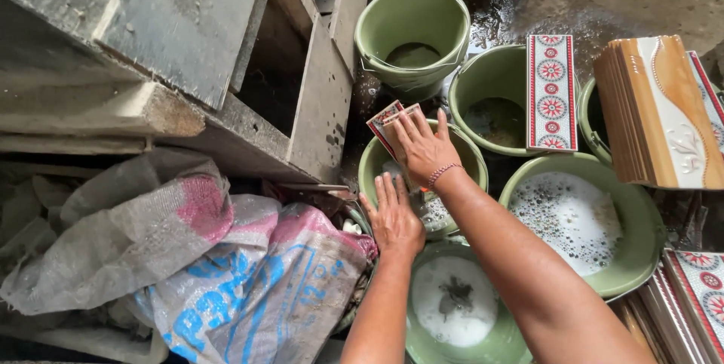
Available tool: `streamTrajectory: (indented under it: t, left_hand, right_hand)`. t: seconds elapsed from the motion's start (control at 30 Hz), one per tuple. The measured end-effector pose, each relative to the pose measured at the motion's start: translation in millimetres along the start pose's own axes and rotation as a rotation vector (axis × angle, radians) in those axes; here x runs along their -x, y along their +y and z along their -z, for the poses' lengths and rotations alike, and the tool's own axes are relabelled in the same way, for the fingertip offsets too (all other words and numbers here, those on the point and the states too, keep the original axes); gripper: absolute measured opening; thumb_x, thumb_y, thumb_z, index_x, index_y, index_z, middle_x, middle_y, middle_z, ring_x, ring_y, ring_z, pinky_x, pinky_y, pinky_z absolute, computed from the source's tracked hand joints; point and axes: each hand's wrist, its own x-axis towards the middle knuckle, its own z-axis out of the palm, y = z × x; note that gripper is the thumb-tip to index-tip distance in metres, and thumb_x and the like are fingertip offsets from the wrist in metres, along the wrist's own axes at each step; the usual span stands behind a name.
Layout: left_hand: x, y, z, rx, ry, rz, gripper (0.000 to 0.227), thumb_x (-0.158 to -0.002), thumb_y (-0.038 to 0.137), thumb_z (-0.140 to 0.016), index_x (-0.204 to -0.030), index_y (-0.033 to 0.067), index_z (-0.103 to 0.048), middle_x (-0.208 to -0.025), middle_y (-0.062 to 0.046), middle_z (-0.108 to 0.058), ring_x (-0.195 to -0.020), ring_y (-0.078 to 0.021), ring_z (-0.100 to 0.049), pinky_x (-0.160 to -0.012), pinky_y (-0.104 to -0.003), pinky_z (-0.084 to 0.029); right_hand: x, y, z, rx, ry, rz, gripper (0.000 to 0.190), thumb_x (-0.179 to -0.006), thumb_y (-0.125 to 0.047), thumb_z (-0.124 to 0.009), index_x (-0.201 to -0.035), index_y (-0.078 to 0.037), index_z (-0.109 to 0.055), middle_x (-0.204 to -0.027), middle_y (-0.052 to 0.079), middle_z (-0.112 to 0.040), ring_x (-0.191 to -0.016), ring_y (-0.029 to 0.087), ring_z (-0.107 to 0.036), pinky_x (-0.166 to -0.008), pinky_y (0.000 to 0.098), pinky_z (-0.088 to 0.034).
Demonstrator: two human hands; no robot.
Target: The person washes rectangular ceramic tiles with a red and white pattern by hand. They scrub the tiles with a sponge in a bucket of soapy water, rinse them in a second bucket, and place them in a third bucket. The person handles the tiles one at a time.
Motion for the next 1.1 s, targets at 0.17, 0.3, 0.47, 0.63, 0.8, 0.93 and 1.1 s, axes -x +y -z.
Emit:
streamTrajectory:
  t: [0.17,0.3,0.47,0.63,0.8,0.93,1.1]
  left_hand:
    - [-1.3,0.7,-2.4,-0.02,0.002,0.012,0.077,-0.086,0.014,-0.043,-0.161,0.0112,-0.025,-0.169,-0.016,-0.019,-0.157,-0.0309,-0.013,-0.122,-0.07,-0.001]
    - [-1.1,-1.1,-8.1,0.058,0.033,-0.003,0.076,-0.088,0.016,-0.048,-0.16,0.0091,-0.025,-0.169,-0.017,-0.02,-0.157,-0.0329,-0.015,-0.122,-0.07,-0.002]
    - [-1.0,-9.1,-23.7,0.083,0.106,-0.012,0.085,-0.084,0.022,-0.058,-0.16,0.0048,-0.023,-0.166,-0.019,-0.025,-0.156,-0.033,-0.02,-0.123,-0.07,-0.006]
    - [-1.2,-10.8,-35.2,0.054,0.221,-0.047,0.096,-0.077,0.025,-0.064,-0.159,0.0016,-0.021,-0.165,-0.022,-0.028,-0.155,-0.0355,-0.022,-0.122,-0.07,-0.008]
    - [-14.9,-25.6,-49.7,0.339,0.142,-0.041,0.077,-0.085,0.018,-0.051,-0.158,0.0065,-0.029,-0.168,-0.018,-0.025,-0.157,-0.0351,-0.016,-0.122,-0.067,-0.006]
    - [-15.4,-26.2,-90.6,0.807,0.504,0.142,0.06,-0.089,0.021,-0.05,-0.148,0.0281,-0.049,-0.116,-0.007,-0.075,-0.113,-0.028,-0.07,-0.098,-0.044,-0.055]
    - [75.2,59.7,73.7,1.947,-0.181,0.79,0.057,-0.097,0.014,-0.065,-0.147,-0.0043,-0.044,-0.13,-0.028,-0.064,-0.116,-0.0443,-0.065,-0.099,-0.065,-0.05]
  right_hand:
    - [2.1,3.1,-5.5,-0.052,0.115,0.041,0.069,-0.098,-0.017,-0.044,-0.163,-0.015,-0.021,-0.165,0.008,-0.024,-0.153,0.033,-0.016,-0.122,0.0681,-0.009]
    - [-15.7,6.5,-14.2,0.031,0.321,0.068,0.058,-0.091,-0.027,-0.059,-0.147,-0.023,-0.044,-0.125,0.004,-0.053,-0.125,0.029,-0.045,-0.123,0.0611,-0.017]
    - [-14.7,29.9,-57.3,0.043,0.554,0.144,0.026,-0.077,-0.043,-0.075,-0.093,-0.026,-0.063,-0.099,-0.002,-0.056,-0.104,0.021,-0.054,-0.111,0.0459,-0.035]
    - [55.3,37.4,-15.8,-0.027,0.566,0.148,0.023,-0.082,-0.046,-0.069,-0.082,-0.028,-0.056,-0.076,-0.008,-0.056,-0.08,0.014,-0.061,-0.09,0.0361,-0.047]
    - [125.1,51.4,-6.4,-0.051,0.73,0.249,0.026,-0.084,-0.052,-0.065,-0.08,-0.028,-0.055,-0.078,-0.009,-0.053,-0.083,0.012,-0.058,-0.094,0.0332,-0.043]
    - [187.2,53.4,3.5,-0.127,1.012,0.339,0.024,-0.099,-0.029,-0.061,-0.075,-0.025,-0.057,-0.079,-0.006,-0.056,-0.082,0.013,-0.061,-0.095,0.0351,-0.046]
    - [249.9,36.1,12.0,-0.127,1.162,0.317,0.018,-0.098,-0.031,-0.064,-0.081,-0.025,-0.067,-0.088,-0.005,-0.061,-0.092,0.017,-0.063,-0.095,0.0424,-0.046]
